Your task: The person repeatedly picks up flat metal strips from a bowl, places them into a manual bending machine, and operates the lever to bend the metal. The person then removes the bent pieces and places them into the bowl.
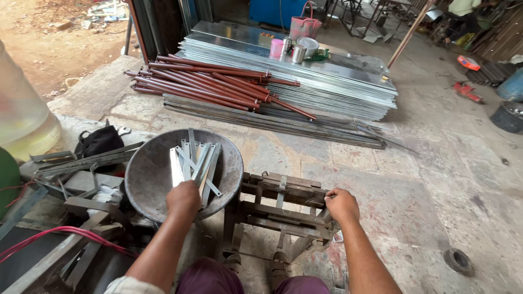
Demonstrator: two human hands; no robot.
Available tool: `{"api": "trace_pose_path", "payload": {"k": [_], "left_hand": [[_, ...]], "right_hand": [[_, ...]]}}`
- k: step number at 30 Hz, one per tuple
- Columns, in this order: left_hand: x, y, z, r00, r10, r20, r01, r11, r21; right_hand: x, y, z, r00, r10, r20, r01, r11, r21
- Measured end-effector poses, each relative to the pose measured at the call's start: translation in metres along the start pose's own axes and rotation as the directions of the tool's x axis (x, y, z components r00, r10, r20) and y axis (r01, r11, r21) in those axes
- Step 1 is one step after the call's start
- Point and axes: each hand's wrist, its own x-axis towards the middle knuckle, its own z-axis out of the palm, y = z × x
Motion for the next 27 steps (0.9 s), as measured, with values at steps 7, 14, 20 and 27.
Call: {"api": "trace_pose_path", "payload": {"k": [7,14,20,27], "left_hand": [[-0.047,-0.007,-0.034,0.963,-0.017,-0.269,-0.089,0.923,-0.375],[-0.13,0.033,0.097,0.848,0.327,0.418,0.069,0.713,-0.697],[-0.16,0.016,0.227,0.674,0.237,0.7,0.392,0.688,-0.611],[-0.157,0.023,0.229,0.767,0.176,0.617,0.343,0.701,-0.626]], "right_hand": [[-0.003,0.005,0.002,0.999,-0.036,-0.038,0.035,0.999,-0.032],[-0.002,0.002,0.0,0.998,-0.042,-0.047,0.042,0.999,0.002],[-0.006,0.0,0.0,0.999,-0.014,-0.052,0.013,1.0,-0.016],[0.002,0.008,0.004,0.992,-0.088,-0.088,0.087,0.996,-0.025]]}}
